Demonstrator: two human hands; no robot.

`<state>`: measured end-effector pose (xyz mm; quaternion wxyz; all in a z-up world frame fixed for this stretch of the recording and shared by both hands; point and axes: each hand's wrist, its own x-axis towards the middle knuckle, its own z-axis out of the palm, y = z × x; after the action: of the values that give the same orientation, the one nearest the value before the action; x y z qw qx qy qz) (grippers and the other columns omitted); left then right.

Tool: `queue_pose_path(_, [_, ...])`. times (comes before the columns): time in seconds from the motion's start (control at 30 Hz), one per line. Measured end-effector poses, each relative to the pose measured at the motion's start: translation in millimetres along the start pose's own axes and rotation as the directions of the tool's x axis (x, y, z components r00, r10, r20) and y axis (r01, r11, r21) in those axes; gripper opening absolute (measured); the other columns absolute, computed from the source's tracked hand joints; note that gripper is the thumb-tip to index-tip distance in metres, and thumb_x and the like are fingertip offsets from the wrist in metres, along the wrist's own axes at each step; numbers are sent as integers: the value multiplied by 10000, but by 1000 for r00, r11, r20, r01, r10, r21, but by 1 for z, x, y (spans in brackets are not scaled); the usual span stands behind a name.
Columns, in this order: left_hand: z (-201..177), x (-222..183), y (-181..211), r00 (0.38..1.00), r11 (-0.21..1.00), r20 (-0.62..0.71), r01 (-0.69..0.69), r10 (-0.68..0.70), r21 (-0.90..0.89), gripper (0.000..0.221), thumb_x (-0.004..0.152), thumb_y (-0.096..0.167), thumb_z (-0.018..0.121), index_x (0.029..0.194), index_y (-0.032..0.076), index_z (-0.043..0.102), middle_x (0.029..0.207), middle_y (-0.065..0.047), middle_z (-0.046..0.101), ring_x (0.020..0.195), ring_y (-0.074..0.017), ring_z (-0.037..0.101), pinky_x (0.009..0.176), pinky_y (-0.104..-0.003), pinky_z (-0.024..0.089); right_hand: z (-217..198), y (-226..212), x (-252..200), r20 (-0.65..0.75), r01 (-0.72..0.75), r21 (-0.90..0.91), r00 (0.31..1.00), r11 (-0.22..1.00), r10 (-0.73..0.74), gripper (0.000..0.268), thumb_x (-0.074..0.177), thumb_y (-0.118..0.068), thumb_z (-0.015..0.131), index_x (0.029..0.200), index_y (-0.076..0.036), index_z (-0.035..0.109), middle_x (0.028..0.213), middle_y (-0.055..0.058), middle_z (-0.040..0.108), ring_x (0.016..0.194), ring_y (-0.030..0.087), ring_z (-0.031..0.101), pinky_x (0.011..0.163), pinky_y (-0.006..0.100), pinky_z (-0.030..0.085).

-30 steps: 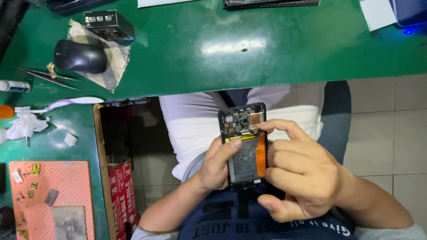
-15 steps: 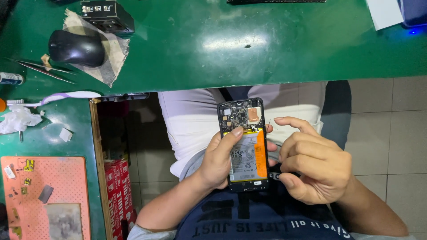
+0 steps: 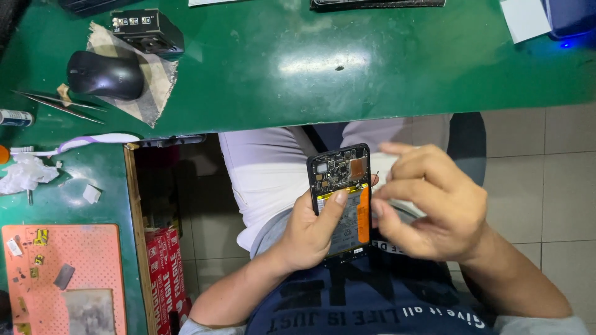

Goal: Disassembling a smartphone and applying flux to the motherboard components on a repair bench.

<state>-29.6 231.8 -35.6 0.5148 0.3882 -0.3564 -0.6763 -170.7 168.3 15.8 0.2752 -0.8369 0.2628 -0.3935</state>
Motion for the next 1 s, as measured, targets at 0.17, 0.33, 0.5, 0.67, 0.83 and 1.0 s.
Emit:
queue_pose_path(0.17, [1,-3,-1,999,998,-10,48,-48,37,341,896,259,380,1078,-5,495,1012,-116,575,908,-194,568,798,-320,488,-1,-2,10,150,208,-31,968,978,-201,130,730,-66,510,628,7,477,566,90,375,494,204,380,761,469,505])
queue_pose_path(0.33, [7,-4,13,996,968,-4,-85,89,236,269,901,244,371,991,24,497,852,-60,557,764,-142,538,702,-272,470,3,-1,10,-45,-116,-325,993,938,108,291,746,-75,640,967,71,520,885,205,491,833,299,492,720,342,439])
queue_pose_path(0.5, [12,3,26,945,850,35,-309,326,426,216,891,245,346,791,69,421,711,-26,411,644,-166,393,623,-291,353,4,-6,16,-9,-436,15,900,900,436,208,733,-126,578,911,-18,569,852,83,593,781,165,569,734,254,433])
queue_pose_path(0.67, [4,2,9,874,708,70,-435,481,557,378,902,183,382,1198,-51,377,1159,-215,470,1089,-307,505,966,-355,402,6,-5,15,4,-434,246,895,867,447,203,738,-69,567,929,0,558,901,104,592,873,179,571,798,253,454])
queue_pose_path(0.83, [1,3,7,813,579,133,-508,567,638,366,913,130,374,1231,-48,336,1198,-252,433,1127,-332,478,992,-368,399,10,-2,11,9,-422,356,894,834,448,231,752,-46,555,976,9,555,948,117,580,927,189,562,827,253,463])
queue_pose_path(1.0, [0,1,6,805,549,144,-511,576,662,394,878,58,403,1250,-37,315,1210,-250,407,1131,-339,465,994,-374,388,18,-1,6,-50,-411,365,887,836,458,246,744,-33,553,985,15,563,971,120,588,918,179,558,809,244,466])
